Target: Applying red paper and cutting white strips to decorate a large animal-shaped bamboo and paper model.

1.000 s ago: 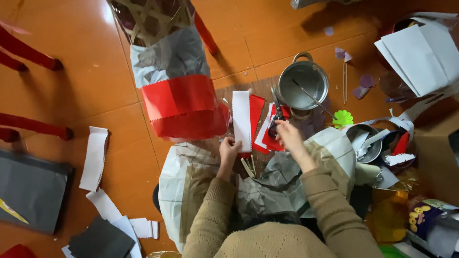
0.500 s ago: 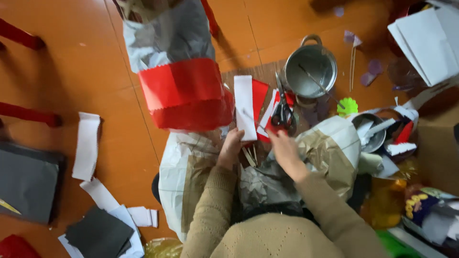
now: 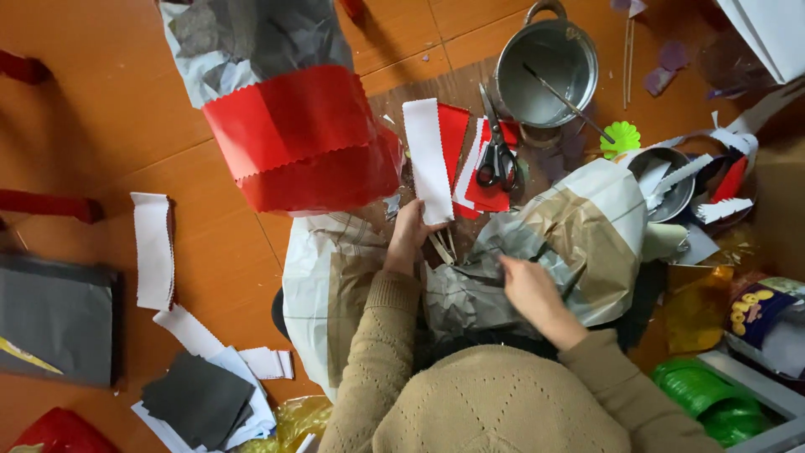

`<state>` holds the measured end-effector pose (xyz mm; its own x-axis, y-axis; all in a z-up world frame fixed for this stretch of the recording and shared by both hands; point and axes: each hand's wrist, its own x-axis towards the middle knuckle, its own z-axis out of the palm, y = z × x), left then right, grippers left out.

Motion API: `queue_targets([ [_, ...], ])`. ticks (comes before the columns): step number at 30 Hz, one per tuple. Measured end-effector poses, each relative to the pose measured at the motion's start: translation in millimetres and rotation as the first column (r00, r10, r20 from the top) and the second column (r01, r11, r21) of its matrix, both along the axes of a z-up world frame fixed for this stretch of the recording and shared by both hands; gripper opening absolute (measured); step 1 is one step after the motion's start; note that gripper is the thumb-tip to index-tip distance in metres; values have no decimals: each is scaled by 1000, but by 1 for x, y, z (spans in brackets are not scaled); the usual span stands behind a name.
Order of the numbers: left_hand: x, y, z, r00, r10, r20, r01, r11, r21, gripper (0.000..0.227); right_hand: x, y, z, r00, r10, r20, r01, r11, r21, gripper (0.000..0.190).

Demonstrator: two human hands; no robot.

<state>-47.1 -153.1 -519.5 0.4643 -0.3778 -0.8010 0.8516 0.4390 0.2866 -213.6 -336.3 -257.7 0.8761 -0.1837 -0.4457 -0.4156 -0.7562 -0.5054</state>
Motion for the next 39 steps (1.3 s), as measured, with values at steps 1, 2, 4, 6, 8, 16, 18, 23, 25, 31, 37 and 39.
queue_targets([
  [1,0,1,7,998,-47,49,51,997,-64,39,5,-6,3,999,3,-50,-6,998,-58,32],
  [2,0,1,14,991,-91,101,104,987,-125,44,10,-12,7,995,3,-99,-14,993,-115,35],
  [4,-4,1,-4,994,-76,76,84,991,-104,43,34,-14,-2,994,22,107,-16,998,-57,46],
  [6,-7,-2,-10,997,-58,57,63,994,-84,43,68,-13,-12,948,31,316,-31,999,-5,56],
  [8,-11,-2,-5,997,-44,58,46,999,-27,42,108,-6,-22,970,82,231,-59,993,-104,58],
  [16,-8,-3,19,996,-68,62,73,995,-75,43,167,15,-100,956,16,294,8,997,-82,51],
  [18,-8,-4,21,993,-67,96,77,991,-108,44,161,7,-103,939,11,345,9,998,-55,53],
  [23,-11,-2,31,990,-74,124,85,993,-84,45,145,-14,-80,934,-41,355,80,992,-98,57],
  [25,-10,-4,29,993,-72,98,80,993,-83,44,137,-13,-65,932,-4,363,60,988,-144,55],
  [31,-9,-6,30,995,-65,77,69,996,-52,43,145,-12,-57,922,52,383,45,969,-241,42],
  [37,-9,-7,27,993,-69,91,75,995,-72,46,166,7,-81,881,75,468,40,972,-230,30],
  [39,-7,-8,27,994,-54,96,66,990,-121,47,167,-6,-56,850,73,522,46,977,-211,27],
])
